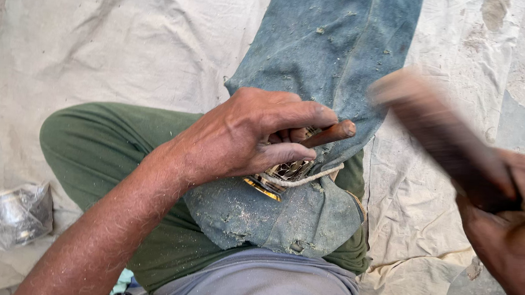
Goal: The person sits on the ground with a brass vessel resting on a padded lap board and hammers a punch against the vessel's surface to shape its decorative pattern. They reposition the punch and rotate the vessel between hammer strikes using a wooden mallet.
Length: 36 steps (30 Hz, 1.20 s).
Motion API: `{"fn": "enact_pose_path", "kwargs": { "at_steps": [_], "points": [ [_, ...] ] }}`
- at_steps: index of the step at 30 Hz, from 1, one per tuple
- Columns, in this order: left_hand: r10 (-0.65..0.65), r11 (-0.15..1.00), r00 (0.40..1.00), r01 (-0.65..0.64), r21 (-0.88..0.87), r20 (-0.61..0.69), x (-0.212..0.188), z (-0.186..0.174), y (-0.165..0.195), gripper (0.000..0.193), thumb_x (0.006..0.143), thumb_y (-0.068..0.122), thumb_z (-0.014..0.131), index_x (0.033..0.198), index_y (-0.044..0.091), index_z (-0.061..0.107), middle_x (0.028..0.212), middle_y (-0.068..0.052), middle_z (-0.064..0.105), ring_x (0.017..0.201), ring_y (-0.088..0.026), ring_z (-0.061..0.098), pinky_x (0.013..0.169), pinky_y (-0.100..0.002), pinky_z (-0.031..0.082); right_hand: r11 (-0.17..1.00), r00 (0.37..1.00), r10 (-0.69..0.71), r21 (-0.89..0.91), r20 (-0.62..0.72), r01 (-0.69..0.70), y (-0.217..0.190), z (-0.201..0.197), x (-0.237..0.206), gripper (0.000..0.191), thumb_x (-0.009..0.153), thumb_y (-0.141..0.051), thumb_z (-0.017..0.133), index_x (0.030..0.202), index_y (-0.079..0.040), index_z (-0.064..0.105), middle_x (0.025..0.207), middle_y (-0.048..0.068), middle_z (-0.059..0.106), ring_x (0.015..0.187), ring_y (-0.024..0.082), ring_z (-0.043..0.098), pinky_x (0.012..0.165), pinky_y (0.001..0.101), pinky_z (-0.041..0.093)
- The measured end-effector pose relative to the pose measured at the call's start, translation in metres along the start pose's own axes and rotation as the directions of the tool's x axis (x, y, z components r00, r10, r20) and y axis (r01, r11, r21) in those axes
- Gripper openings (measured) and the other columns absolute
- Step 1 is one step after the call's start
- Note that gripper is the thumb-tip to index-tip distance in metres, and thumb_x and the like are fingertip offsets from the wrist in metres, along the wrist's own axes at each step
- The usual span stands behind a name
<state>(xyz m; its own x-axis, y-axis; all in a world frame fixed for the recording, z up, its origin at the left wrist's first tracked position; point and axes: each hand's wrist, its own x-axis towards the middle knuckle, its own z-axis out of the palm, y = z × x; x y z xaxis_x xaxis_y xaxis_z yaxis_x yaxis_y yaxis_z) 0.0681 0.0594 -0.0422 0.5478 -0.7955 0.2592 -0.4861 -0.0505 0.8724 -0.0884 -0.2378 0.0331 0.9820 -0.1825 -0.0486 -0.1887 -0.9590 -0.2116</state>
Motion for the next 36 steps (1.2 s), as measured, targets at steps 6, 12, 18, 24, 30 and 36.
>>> {"fn": "enact_pose_path", "kwargs": {
  "at_steps": [6, 12, 18, 24, 30, 36],
  "points": [
    [-0.060, 0.997, 0.998, 0.060, 0.051, -0.005, -0.003, 0.005, -0.002, 0.050, 0.086, 0.021, 0.085, 0.131, 0.015, 0.065, 0.097, -0.004, 0.073, 0.088, -0.022, 0.072, 0.077, -0.038, 0.058, 0.998, 0.999, 0.039, 0.038, 0.020, -0.040, 0.007, 0.001, -0.003, 0.026, 0.089, -0.003, 0.079, 0.112, 0.000, 0.067, 0.090, 0.012, 0.070, 0.082, 0.019, 0.072, 0.077, 0.0311, 0.059],
    [-0.080, 0.978, 0.997, 0.081, 0.193, -0.016, -0.007, 0.011, 0.013, 0.046, 0.089, 0.022, 0.083, 0.132, 0.021, 0.067, 0.091, -0.002, 0.070, 0.078, -0.017, 0.069, 0.072, -0.033, 0.059, 0.974, 0.998, 0.028, -0.226, 0.062, -0.013, -0.001, -0.004, -0.014, 0.029, 0.084, -0.002, 0.085, 0.108, -0.001, 0.069, 0.088, 0.013, 0.071, 0.078, 0.023, 0.073, 0.072, 0.0367, 0.061],
    [-0.095, 0.995, 0.993, 0.096, 0.016, -0.067, -0.012, 0.019, 0.037, 0.041, 0.092, 0.018, 0.079, 0.130, 0.016, 0.063, 0.098, -0.001, 0.069, 0.086, -0.017, 0.070, 0.075, -0.034, 0.059, 0.760, 0.933, 0.315, 0.542, 0.174, -0.358, -0.012, 0.005, -0.024, 0.028, 0.084, 0.003, 0.079, 0.103, 0.001, 0.059, 0.080, 0.014, 0.069, 0.076, 0.024, 0.076, 0.062, 0.0390, 0.062],
    [-0.025, 0.986, 0.988, 0.000, 0.164, 0.150, 0.009, 0.019, 0.036, 0.032, 0.089, 0.014, 0.076, 0.119, 0.017, 0.066, 0.083, -0.009, 0.066, 0.080, -0.033, 0.068, 0.064, -0.048, 0.052, 0.602, 0.966, 0.234, 0.763, 0.114, -0.236, -0.001, 0.021, -0.065, 0.045, 0.080, -0.008, 0.082, 0.116, -0.004, 0.055, 0.081, 0.007, 0.069, 0.075, 0.013, 0.074, 0.062, 0.0297, 0.064],
    [0.012, 0.991, 0.952, -0.052, 0.125, 0.304, 0.028, 0.013, 0.036, 0.027, 0.089, 0.019, 0.072, 0.115, 0.022, 0.069, 0.078, -0.009, 0.066, 0.075, -0.037, 0.068, 0.063, -0.051, 0.050, 0.632, 0.886, 0.345, 0.622, 0.309, -0.463, 0.005, 0.087, -0.117, 0.039, 0.075, 0.000, 0.089, 0.106, 0.005, 0.067, 0.077, 0.010, 0.072, 0.059, 0.016, 0.064, 0.049, 0.0313, 0.054],
    [-0.058, 0.986, 0.932, -0.003, 0.167, 0.359, 0.031, 0.011, 0.035, 0.039, 0.088, 0.011, 0.066, 0.124, 0.028, 0.070, 0.082, -0.010, 0.066, 0.077, -0.037, 0.068, 0.064, -0.052, 0.051, 0.647, 0.923, 0.383, 0.721, -0.026, -0.248, -0.012, 0.103, -0.134, 0.027, 0.081, 0.001, 0.082, 0.101, 0.002, 0.065, 0.078, 0.005, 0.068, 0.067, 0.009, 0.064, 0.066, 0.0247, 0.054]
  ]
}}
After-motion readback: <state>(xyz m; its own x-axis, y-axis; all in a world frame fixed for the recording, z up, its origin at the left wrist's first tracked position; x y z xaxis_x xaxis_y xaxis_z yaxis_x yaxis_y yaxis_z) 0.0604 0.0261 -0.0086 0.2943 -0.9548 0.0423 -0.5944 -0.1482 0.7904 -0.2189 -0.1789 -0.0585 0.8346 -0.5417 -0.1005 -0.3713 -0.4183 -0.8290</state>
